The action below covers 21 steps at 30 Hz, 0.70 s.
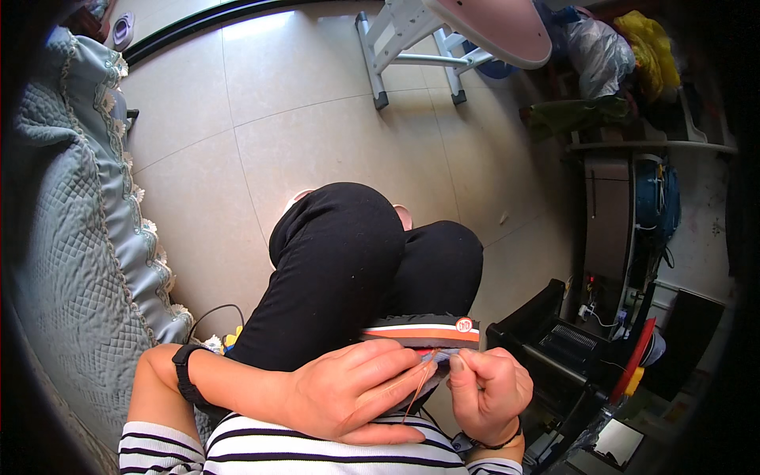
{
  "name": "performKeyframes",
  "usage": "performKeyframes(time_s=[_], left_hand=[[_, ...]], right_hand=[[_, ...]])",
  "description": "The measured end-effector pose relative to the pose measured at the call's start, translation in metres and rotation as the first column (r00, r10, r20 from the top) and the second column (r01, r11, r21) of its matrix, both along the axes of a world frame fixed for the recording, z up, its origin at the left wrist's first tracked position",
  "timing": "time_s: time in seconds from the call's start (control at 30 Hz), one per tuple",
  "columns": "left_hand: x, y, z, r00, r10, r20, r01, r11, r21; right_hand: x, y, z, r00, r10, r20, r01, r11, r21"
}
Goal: The person sews the edge of a shoe by hand using a needle and thread, pulling the thread through the material and looping it.
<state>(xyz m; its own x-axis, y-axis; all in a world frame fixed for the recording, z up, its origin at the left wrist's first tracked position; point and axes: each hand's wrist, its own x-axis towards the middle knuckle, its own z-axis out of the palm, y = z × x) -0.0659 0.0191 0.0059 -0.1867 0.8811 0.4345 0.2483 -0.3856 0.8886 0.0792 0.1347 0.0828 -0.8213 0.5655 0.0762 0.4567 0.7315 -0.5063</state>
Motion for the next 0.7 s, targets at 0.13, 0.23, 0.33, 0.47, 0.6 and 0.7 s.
performKeyframes(time_s=[0.13,0.23,0.33,0.47,0.6,0.7], left_hand=[[0.0,0.0,0.0,1.0,0.0,-0.003,0.0,1.0,0.002],[-0.001,0.001,0.0,1.0,-0.007,-0.003,0.007,1.0,0.001],[-0.001,0.002,0.001,1.0,-0.017,-0.005,0.017,1.0,0.002],[0.0,0.002,0.002,1.0,-0.016,-0.009,0.016,1.0,-0.002],[-0.001,0.003,0.002,1.0,-0.008,-0.011,0.008,1.0,-0.017],[-0.002,0.003,0.002,1.0,-0.011,-0.014,0.011,1.0,-0.018]], right_hand=[[-0.001,0.001,0.001,1.0,0.025,-0.001,-0.025,1.0,-0.002],[-0.003,0.002,0.003,0.999,0.046,-0.008,-0.046,0.999,0.0],[-0.002,0.003,0.004,0.998,0.065,-0.009,-0.065,0.998,0.001],[0.003,0.005,0.0,0.996,0.085,-0.018,-0.085,0.996,0.009],[0.006,0.005,-0.006,0.995,0.101,-0.003,-0.101,0.994,0.033],[0.01,0.002,-0.016,0.995,0.08,-0.068,-0.076,0.995,0.058]])
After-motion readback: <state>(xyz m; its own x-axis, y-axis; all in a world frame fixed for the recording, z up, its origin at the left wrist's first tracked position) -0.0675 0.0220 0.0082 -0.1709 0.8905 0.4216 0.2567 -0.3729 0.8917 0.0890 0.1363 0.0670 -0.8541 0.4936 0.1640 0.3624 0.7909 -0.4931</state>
